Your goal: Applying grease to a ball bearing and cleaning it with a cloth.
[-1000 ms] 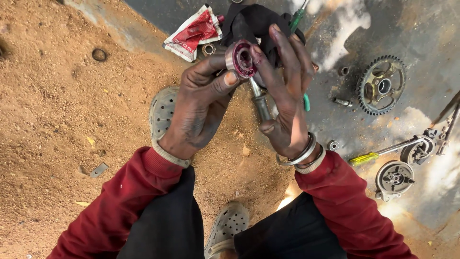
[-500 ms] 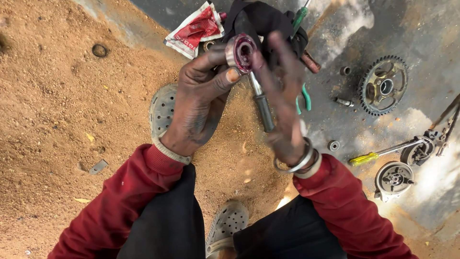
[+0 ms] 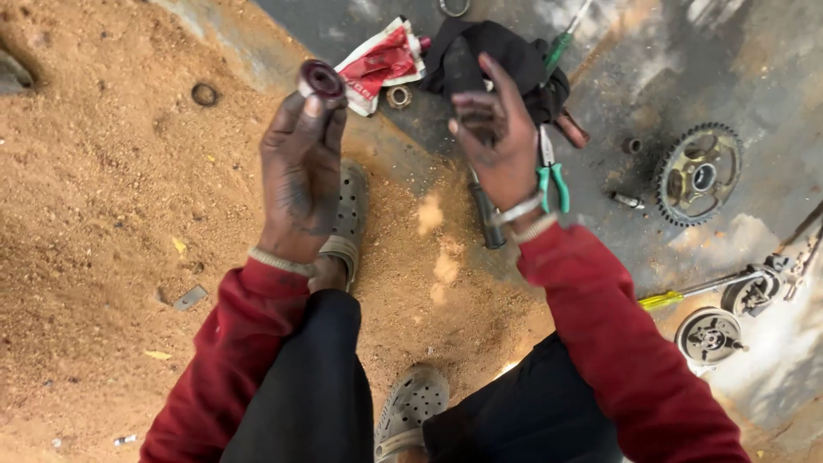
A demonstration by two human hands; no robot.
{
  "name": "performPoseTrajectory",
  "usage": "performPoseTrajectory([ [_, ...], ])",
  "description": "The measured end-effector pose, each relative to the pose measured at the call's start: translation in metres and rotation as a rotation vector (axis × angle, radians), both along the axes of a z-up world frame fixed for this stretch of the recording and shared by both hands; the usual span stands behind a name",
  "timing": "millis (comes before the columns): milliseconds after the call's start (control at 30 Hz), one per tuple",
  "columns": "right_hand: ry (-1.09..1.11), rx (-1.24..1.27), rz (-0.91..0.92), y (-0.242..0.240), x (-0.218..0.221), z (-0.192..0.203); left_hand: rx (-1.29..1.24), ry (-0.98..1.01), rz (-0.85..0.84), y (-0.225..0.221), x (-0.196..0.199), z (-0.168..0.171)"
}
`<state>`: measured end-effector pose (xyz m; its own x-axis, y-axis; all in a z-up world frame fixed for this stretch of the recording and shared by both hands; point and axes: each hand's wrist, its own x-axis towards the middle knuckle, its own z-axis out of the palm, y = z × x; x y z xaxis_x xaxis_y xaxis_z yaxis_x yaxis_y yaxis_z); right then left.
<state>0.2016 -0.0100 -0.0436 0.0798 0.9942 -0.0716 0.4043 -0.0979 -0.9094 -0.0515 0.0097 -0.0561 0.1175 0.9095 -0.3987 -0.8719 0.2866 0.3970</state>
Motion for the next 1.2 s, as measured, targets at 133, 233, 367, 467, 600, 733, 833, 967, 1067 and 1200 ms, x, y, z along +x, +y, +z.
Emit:
performPoseTrajectory([
  [133,-0.11,0.113,0.064,0.047,-0.009,-0.05,0.039,0.158,-0.066,0.014,0.013,-0.03],
  [233,-0.002,0.205,0.021,0.069,-0.006,-0.112,0.043,0.242,-0.162,0.04,0.036,-0.054],
  [367,-0.013,0.212,-0.205,0.07,0.009,-0.159,0.093,0.304,-0.185,0.076,0.076,-0.101],
  [467,-0.276,0.197,-0.173,0.067,-0.002,-0.122,0.072,0.428,-0.202,0.08,0.085,-0.141],
  [600,-0.326,0.143,-0.127,0.076,0.0,-0.122,0.102,0.497,-0.219,0.079,0.083,-0.14],
  [733,-0.349,0.09,-0.133,0.08,0.003,-0.134,0.093,0.504,-0.234,0.08,0.085,-0.142],
  [833,-0.381,0.103,-0.117,0.085,0.005,-0.137,0.06,0.532,-0.236,0.085,0.086,-0.15],
  [967,-0.443,-0.003,-0.094,0.094,0.004,-0.133,0.0,0.524,-0.263,0.088,0.084,-0.153],
  [1067,-0.507,-0.026,-0.066,0.096,0.003,-0.135,-0.019,0.558,-0.249,0.089,0.086,-0.156],
  [1200,-0.527,-0.043,-0.043,0.098,0.005,-0.138,0.023,0.501,-0.254,0.087,0.083,-0.149],
])
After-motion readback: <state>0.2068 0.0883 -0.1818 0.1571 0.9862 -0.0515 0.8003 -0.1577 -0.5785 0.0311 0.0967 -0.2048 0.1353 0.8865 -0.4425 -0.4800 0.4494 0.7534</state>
